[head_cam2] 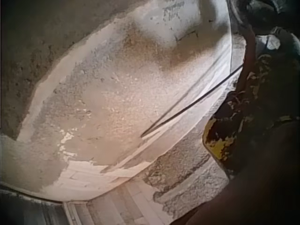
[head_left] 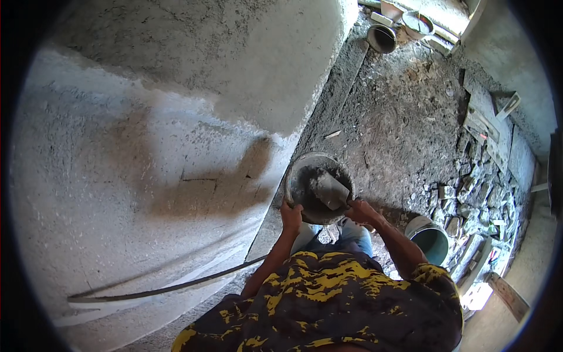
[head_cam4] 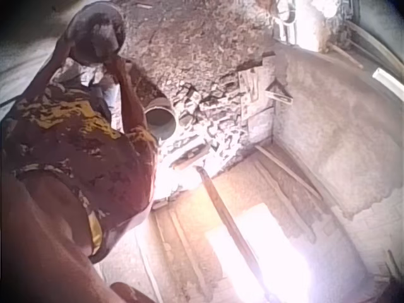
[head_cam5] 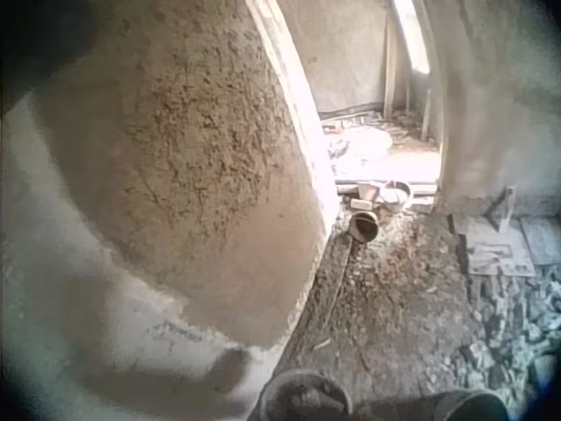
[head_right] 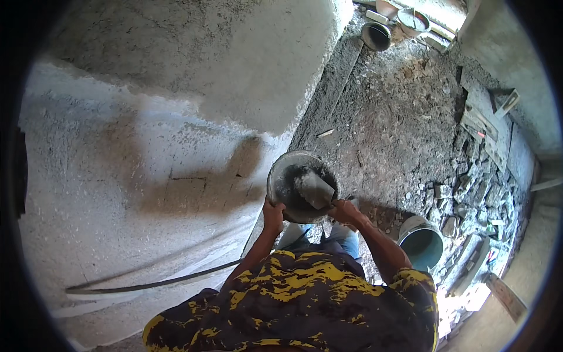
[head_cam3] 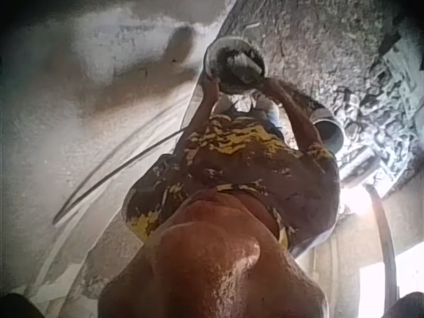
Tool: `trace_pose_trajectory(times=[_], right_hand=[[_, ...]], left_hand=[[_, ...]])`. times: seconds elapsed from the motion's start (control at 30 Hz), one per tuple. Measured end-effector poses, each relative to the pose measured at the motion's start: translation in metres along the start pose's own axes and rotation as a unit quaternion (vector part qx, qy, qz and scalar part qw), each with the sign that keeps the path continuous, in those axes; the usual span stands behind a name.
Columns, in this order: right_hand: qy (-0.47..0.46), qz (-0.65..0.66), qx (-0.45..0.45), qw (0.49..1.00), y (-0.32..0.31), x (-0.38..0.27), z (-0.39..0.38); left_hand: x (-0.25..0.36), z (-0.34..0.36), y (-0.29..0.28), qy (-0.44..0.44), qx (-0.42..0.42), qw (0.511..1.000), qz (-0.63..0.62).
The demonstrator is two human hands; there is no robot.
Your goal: The person applies wet plaster from a bucket onto a wall with a trowel, levels the surface using a straight edge board, and smooths the plastered wall with a wooden plastering float.
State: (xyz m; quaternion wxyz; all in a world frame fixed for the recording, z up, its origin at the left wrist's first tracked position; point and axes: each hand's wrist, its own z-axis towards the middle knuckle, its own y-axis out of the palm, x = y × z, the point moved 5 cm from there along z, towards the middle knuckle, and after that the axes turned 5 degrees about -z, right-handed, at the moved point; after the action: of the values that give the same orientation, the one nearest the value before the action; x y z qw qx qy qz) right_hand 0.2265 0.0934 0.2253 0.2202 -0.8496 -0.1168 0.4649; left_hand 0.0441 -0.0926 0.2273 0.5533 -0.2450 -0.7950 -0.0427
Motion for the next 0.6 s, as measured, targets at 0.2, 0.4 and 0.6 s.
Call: trace_pose_trajectory(times=[0.2,0.4,0.6], right_hand=[[0.069,0.181,-0.018,0.981,-0.023,-0.001,-0.030],[0.033,0.560,0.226,0.796,-0.077,0.020,-0.071],[-0.004,0.387,0.559,0.733,-0.199,0.040,-0.141]], left_hand=[[-0.008,0.004,0.017,-0.030,0.025,0.993,-0.110],[0.031,-0.003,0.025,-0.091,0.022,0.979,-0.183],[0.007,0.024,-0.041,-0.068,0.027,0.981,-0.182]])
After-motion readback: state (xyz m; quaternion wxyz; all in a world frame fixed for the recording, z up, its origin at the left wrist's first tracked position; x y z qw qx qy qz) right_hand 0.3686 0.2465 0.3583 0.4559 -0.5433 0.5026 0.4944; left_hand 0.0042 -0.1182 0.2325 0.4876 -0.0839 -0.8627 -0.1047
